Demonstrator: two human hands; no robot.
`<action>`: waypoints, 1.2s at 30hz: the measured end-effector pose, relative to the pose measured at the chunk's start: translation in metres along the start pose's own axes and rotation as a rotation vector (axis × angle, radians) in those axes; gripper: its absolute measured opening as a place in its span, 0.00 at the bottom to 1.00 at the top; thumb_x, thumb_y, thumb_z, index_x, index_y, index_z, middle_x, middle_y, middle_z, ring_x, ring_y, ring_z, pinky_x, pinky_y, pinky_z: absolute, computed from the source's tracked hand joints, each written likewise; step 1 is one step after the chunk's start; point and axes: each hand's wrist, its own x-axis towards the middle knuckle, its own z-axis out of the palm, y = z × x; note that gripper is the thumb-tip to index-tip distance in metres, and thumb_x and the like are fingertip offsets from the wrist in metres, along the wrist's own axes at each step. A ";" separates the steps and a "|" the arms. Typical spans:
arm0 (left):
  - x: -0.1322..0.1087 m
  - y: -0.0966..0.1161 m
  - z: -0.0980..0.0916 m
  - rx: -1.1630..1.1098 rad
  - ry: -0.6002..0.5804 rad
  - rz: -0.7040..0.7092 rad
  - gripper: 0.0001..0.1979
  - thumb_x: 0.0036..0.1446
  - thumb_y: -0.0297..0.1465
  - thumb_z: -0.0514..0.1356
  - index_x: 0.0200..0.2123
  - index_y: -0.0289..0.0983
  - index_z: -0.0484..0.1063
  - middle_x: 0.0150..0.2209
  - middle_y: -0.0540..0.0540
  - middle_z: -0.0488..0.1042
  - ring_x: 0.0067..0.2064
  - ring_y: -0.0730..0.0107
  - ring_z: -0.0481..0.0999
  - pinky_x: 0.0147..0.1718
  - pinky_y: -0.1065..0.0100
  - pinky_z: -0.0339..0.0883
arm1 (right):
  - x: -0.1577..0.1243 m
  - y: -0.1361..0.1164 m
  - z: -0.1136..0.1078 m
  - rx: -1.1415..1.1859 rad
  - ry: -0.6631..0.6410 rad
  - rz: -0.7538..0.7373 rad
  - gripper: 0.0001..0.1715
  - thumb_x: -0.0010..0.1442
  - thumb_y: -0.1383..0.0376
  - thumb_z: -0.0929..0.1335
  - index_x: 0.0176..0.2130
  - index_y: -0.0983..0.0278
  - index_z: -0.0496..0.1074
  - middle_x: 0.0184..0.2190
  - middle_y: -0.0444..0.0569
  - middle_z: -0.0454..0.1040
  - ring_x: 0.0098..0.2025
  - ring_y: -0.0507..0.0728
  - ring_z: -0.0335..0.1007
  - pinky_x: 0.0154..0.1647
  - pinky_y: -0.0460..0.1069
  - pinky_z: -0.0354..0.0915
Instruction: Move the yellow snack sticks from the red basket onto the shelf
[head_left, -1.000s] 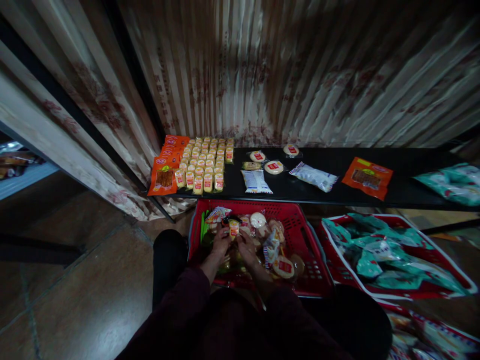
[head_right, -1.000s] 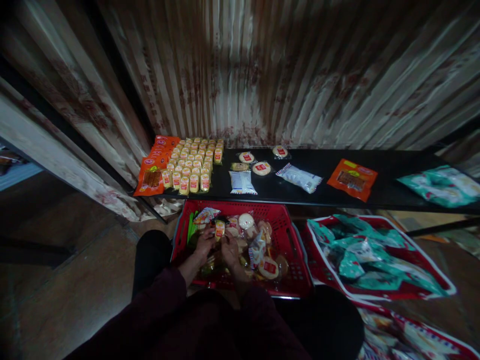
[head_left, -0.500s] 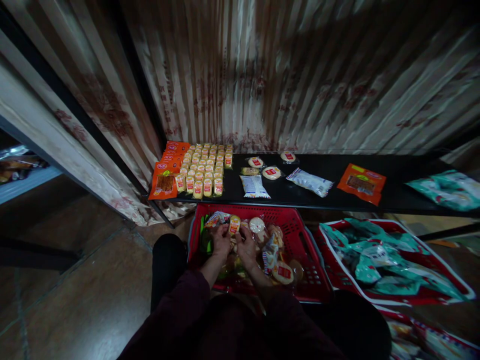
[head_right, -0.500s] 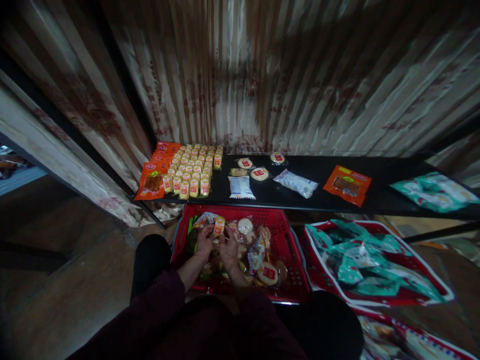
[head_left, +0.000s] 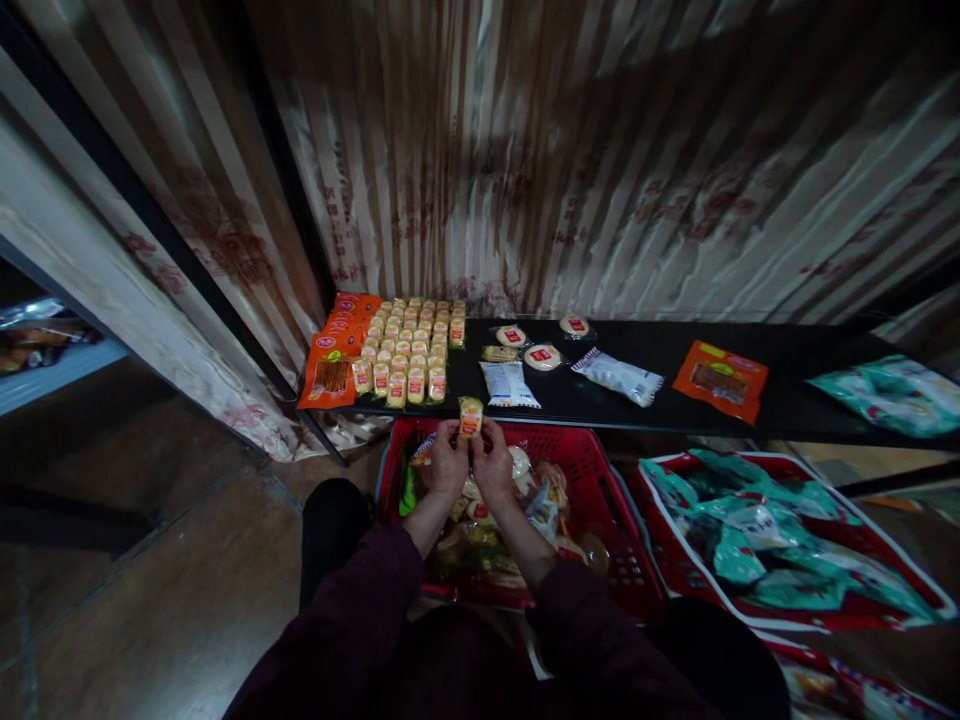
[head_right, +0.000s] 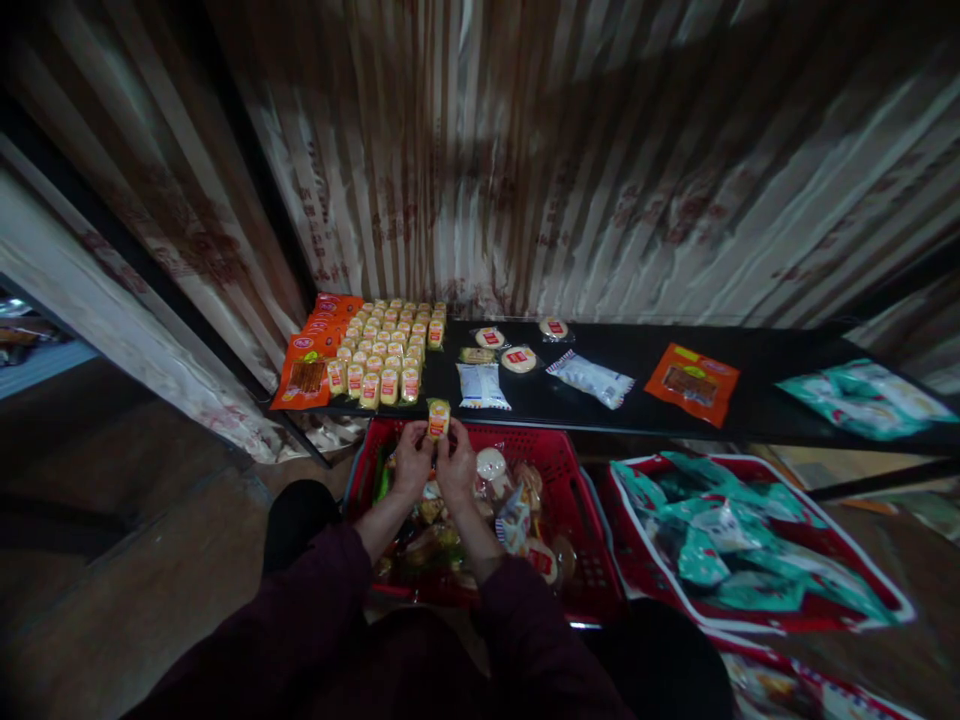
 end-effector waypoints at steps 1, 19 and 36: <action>0.003 0.003 0.002 0.004 0.008 0.005 0.11 0.52 0.19 0.53 0.37 0.37 0.68 0.38 0.44 0.75 0.40 0.69 0.75 0.45 0.64 0.68 | 0.005 -0.003 0.001 0.000 0.007 -0.009 0.20 0.58 0.59 0.62 0.48 0.63 0.70 0.45 0.54 0.76 0.45 0.58 0.73 0.49 0.55 0.68; 0.050 0.017 0.024 0.018 0.030 -0.126 0.15 0.57 0.27 0.52 0.46 0.38 0.74 0.49 0.44 0.76 0.50 0.64 0.74 0.53 0.65 0.64 | 0.061 -0.005 0.019 -0.116 -0.035 0.078 0.22 0.55 0.64 0.63 0.50 0.63 0.66 0.41 0.54 0.78 0.41 0.59 0.75 0.44 0.54 0.68; 0.100 0.026 0.052 -0.009 0.063 -0.222 0.17 0.61 0.33 0.50 0.49 0.37 0.71 0.52 0.43 0.74 0.54 0.66 0.72 0.54 0.66 0.61 | 0.128 0.003 0.038 -0.114 -0.032 -0.012 0.26 0.52 0.63 0.65 0.50 0.67 0.68 0.36 0.54 0.78 0.37 0.59 0.74 0.43 0.54 0.69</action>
